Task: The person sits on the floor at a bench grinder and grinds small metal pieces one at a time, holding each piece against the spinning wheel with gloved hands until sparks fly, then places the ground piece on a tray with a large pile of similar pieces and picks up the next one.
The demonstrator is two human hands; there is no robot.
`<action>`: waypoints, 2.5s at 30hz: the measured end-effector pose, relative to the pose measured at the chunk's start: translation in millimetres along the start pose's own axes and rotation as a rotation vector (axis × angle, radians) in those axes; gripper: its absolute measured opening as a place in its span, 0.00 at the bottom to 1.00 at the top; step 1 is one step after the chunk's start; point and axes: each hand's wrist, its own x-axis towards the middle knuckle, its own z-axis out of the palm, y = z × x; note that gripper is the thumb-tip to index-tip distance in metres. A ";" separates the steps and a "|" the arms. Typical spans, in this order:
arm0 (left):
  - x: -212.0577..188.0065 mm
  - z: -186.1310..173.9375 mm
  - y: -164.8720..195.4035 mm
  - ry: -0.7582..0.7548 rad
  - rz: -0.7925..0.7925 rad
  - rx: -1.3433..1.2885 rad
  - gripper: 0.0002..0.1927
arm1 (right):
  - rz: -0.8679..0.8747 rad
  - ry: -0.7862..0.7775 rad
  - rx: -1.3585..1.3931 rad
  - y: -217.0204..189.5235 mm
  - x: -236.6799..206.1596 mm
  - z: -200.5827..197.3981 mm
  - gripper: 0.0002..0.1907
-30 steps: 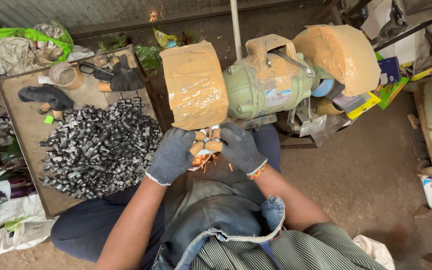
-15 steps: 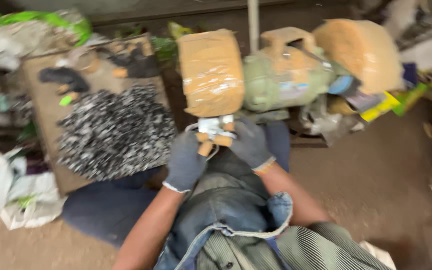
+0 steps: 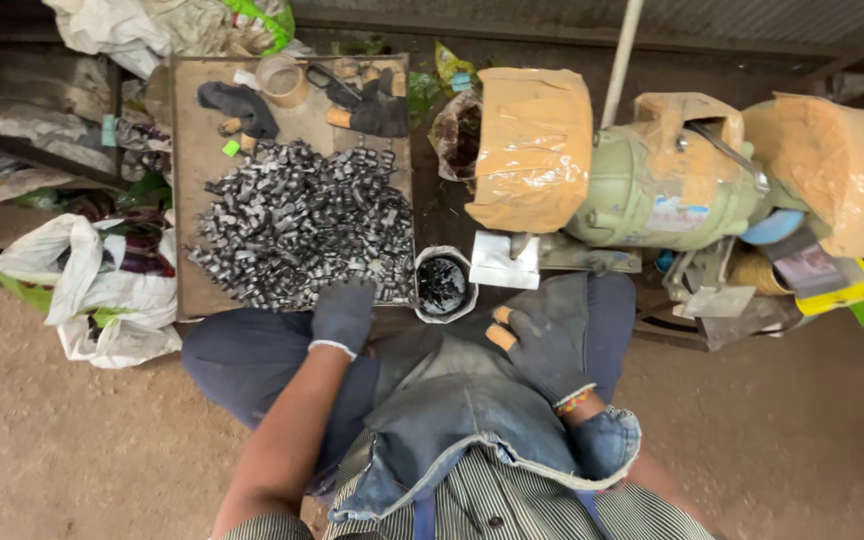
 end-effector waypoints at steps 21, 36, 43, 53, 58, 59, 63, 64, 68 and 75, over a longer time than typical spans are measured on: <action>-24.2 -54.5 92.8 -0.250 0.121 -1.805 0.19 | -0.028 0.361 0.235 2.6 11.2 -74.7 0.18; 67.0 -73.5 102.9 0.382 0.596 -0.645 0.17 | 0.111 0.423 0.000 37.3 33.9 -56.9 0.12; 68.4 -57.9 96.0 0.359 0.637 -0.564 0.13 | 0.221 0.408 0.225 49.8 40.5 -43.2 0.14; 58.2 -50.8 86.0 0.539 0.610 -0.631 0.12 | 0.182 0.400 0.179 48.9 57.0 -43.1 0.16; 24.2 -46.0 97.2 0.509 0.276 -0.745 0.12 | 0.365 0.432 0.207 29.3 63.3 -40.9 0.20; 15.9 -43.6 99.2 0.408 0.210 -0.760 0.13 | 0.335 0.451 0.180 23.8 59.4 -42.1 0.20; -16.4 -30.8 93.5 0.418 0.450 -0.750 0.15 | 0.180 0.382 0.235 -0.4 29.4 -45.9 0.19; -21.0 -27.4 90.9 0.421 0.505 -0.719 0.14 | 0.106 0.378 0.219 -4.5 22.0 -45.0 0.17; -14.3 -16.2 59.8 0.155 0.178 -0.790 0.12 | -0.010 0.183 -0.114 -12.0 3.1 -32.2 0.06; 16.6 -0.5 2.6 0.083 -0.240 -0.227 0.08 | 0.013 0.045 0.033 5.2 -24.7 -10.0 0.13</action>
